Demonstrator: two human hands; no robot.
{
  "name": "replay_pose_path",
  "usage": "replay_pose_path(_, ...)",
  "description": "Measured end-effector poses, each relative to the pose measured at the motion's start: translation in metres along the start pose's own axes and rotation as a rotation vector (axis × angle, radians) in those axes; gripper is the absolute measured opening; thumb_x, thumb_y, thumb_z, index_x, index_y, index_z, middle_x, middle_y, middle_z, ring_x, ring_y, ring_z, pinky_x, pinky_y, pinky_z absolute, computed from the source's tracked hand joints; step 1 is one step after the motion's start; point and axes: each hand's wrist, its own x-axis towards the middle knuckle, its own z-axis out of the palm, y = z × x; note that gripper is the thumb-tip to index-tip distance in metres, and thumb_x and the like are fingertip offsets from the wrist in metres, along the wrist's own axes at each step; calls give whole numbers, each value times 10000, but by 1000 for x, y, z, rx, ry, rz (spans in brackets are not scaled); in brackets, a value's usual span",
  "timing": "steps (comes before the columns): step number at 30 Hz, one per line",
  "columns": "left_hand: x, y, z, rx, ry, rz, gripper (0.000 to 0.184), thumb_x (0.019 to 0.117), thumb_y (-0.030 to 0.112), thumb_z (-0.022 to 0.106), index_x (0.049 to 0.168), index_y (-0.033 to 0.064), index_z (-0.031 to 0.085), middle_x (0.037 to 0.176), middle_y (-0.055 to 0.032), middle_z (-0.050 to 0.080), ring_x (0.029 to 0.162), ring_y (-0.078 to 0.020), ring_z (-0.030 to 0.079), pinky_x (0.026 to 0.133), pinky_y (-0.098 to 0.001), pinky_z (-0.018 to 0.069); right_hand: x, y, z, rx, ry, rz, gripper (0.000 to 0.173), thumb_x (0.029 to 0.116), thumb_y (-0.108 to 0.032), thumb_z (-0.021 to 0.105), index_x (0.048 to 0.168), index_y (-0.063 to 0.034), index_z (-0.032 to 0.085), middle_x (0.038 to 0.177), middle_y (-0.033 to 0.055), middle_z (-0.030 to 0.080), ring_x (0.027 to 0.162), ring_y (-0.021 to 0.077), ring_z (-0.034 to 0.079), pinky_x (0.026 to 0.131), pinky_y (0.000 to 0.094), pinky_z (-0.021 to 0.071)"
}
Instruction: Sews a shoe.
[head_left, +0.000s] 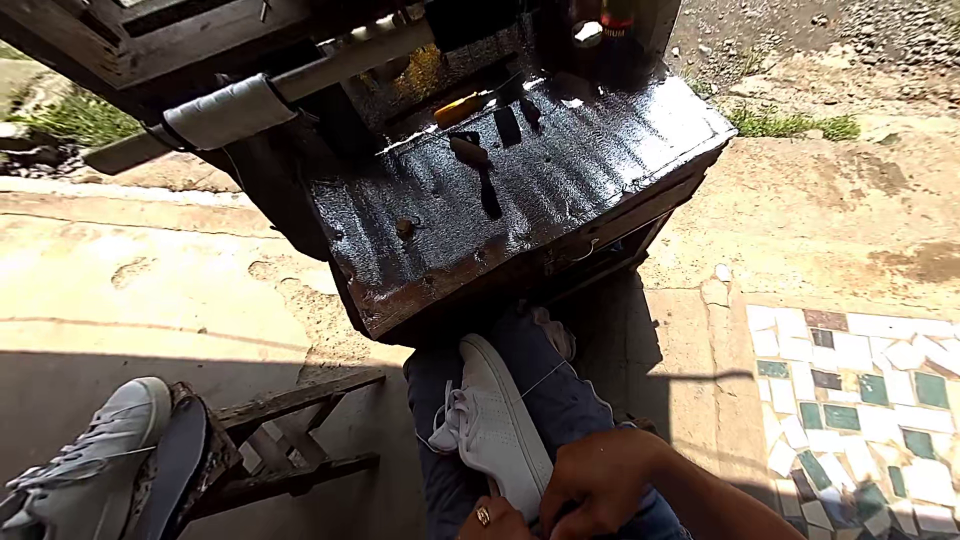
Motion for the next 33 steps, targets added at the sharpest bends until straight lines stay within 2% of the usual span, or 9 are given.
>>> replay_pose_path(8,-13,-18,-4,85,233,-101,432,1067,360,519,753,80,616,721,-63,614,811,-210,603,806,-385,455,-3,10,4,113,94,55,306,1088,-229,522,1084,-8,734,809,78,727,546,113,610,520,297,520)
replay_pose_path(11,-10,-17,4,67,177,-106,302,1027,409,603,977,135,720,939,-11,724,968,-161,653,906,-408,484,5,7,4,102,97,76,311,1090,-241,521,1073,-9,727,794,77,720,552,119,620,527,300,532)
replay_pose_path(14,-21,-22,3,79,229,-109,273,1049,317,574,965,120,743,906,-17,733,951,-159,659,914,-388,478,3,5,4,43,90,84,295,1083,-228,531,1084,-18,739,786,79,721,563,129,630,543,322,540)
replay_pose_path(20,-109,-71,-56,496,758,-787,628,1082,474,430,703,-22,497,597,-167,471,558,-326,506,536,-512,403,-64,26,-6,213,714,173,268,1100,-302,456,1141,-99,625,1005,-42,702,700,7,619,580,186,522)
replay_pose_path(21,-115,-72,-56,375,773,-870,614,1053,537,463,740,12,515,617,-108,487,551,-251,491,522,-456,394,-63,32,-4,206,806,234,265,1097,-277,440,1154,-88,616,1001,-42,685,697,11,604,585,190,514)
replay_pose_path(23,-107,-70,-41,-113,678,-837,447,1001,522,568,1060,90,669,886,-8,722,724,-120,696,631,-308,594,-51,44,7,199,896,314,289,1089,-220,416,1246,-54,594,966,-21,665,636,26,561,553,201,493)
replay_pose_path(25,-75,-68,-7,-656,497,-688,637,959,488,664,1399,40,559,1218,-81,722,1050,-213,728,904,-385,622,-32,50,22,168,914,360,353,1089,-214,430,1364,-65,591,925,-11,664,606,32,540,538,211,485)
replay_pose_path(28,-26,-70,35,-1138,453,-523,684,926,411,738,1406,-22,515,1270,-114,692,1155,-222,680,1024,-404,560,-5,53,37,7,942,420,354,1075,-314,523,1341,-141,680,951,-25,712,730,19,613,676,220,537)
replay_pose_path(33,9,-83,37,-1368,523,-526,349,915,118,724,1218,-17,613,1085,-83,741,1016,-157,717,948,-354,592,11,57,33,-59,977,482,314,1058,-330,558,1261,-177,744,1003,-41,744,813,9,650,763,225,548)
